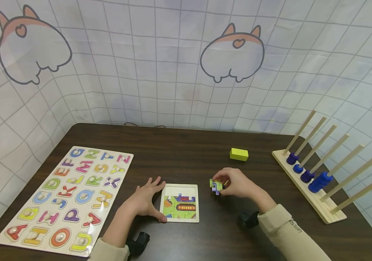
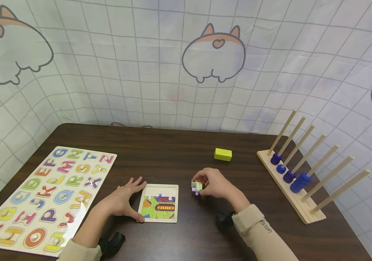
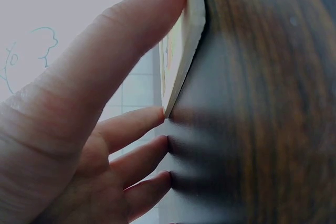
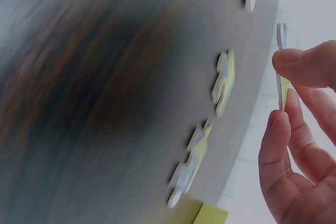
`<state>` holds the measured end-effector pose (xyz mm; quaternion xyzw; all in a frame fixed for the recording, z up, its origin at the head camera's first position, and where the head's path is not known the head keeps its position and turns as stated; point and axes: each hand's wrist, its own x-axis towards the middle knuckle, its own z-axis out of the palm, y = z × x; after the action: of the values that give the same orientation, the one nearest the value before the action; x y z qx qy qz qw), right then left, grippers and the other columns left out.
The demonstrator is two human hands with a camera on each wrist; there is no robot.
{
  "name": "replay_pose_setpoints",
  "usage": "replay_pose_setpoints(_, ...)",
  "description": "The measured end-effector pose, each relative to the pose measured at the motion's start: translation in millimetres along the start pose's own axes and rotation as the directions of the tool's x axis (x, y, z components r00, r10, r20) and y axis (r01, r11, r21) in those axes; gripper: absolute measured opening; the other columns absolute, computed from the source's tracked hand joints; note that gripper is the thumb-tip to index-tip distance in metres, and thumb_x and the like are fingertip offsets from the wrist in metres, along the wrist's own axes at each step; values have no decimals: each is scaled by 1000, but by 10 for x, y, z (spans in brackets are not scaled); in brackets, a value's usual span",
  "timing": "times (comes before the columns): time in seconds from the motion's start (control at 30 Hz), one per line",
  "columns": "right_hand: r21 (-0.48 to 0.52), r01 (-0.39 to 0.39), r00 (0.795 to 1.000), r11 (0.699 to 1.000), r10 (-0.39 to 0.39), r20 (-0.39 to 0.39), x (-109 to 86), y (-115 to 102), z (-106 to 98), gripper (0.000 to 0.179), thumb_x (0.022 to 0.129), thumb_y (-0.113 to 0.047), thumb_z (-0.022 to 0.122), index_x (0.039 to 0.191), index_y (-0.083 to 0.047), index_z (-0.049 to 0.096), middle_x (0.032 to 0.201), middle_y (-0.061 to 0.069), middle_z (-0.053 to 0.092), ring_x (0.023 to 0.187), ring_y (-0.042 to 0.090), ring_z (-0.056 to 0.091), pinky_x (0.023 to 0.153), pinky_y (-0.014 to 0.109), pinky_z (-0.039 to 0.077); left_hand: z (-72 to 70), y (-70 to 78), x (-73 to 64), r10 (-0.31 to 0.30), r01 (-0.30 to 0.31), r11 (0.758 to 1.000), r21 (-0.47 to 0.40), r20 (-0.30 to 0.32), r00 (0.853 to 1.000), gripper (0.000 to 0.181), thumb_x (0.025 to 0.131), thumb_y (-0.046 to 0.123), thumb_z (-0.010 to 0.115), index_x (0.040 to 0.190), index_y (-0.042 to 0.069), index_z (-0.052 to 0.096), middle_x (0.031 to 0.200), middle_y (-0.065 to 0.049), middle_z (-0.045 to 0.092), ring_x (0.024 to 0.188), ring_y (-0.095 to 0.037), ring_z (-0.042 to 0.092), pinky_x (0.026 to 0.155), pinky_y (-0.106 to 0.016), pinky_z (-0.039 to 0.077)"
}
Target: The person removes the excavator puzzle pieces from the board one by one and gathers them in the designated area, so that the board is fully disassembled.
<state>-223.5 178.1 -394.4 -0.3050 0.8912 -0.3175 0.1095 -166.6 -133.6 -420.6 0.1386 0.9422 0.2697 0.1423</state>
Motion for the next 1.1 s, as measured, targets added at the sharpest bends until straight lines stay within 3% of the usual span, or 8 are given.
replay_pose_setpoints(0.23, -8, -27, 999, 1000, 26, -26, -111, 125, -107, 30, 69, 4, 73, 97, -2, 65, 88, 4, 59, 78, 21, 55, 65, 29, 52, -31, 48, -25, -4, 4, 1000, -8, 5, 1000, 107, 50, 40, 88, 139, 6, 39, 148, -14, 25, 136, -37, 14, 101, -65, 12)
replay_pose_setpoints(0.77, -32, -75, 995, 997, 73, -65, -268, 421, -300, 30, 70, 4, 73, 98, -1, 66, 90, 6, 62, 78, 21, 57, 63, 26, 51, -32, 32, -19, -5, 5, 1000, -1, 1, 1000, 106, 50, 40, 88, 139, 7, 40, 148, -14, 24, 136, -37, 13, 101, -64, 11)
replay_pose_setpoints(1.1, -22, -139, 989, 990, 138, -43, -300, 537, -349, 30, 68, 7, 73, 97, 0, 66, 88, 7, 61, 78, 21, 55, 64, 28, 51, -34, 49, -27, 0, 0, 1000, -12, 2, 1000, 106, 50, 39, 88, 138, 6, 40, 148, -14, 25, 136, -37, 14, 101, -65, 11)
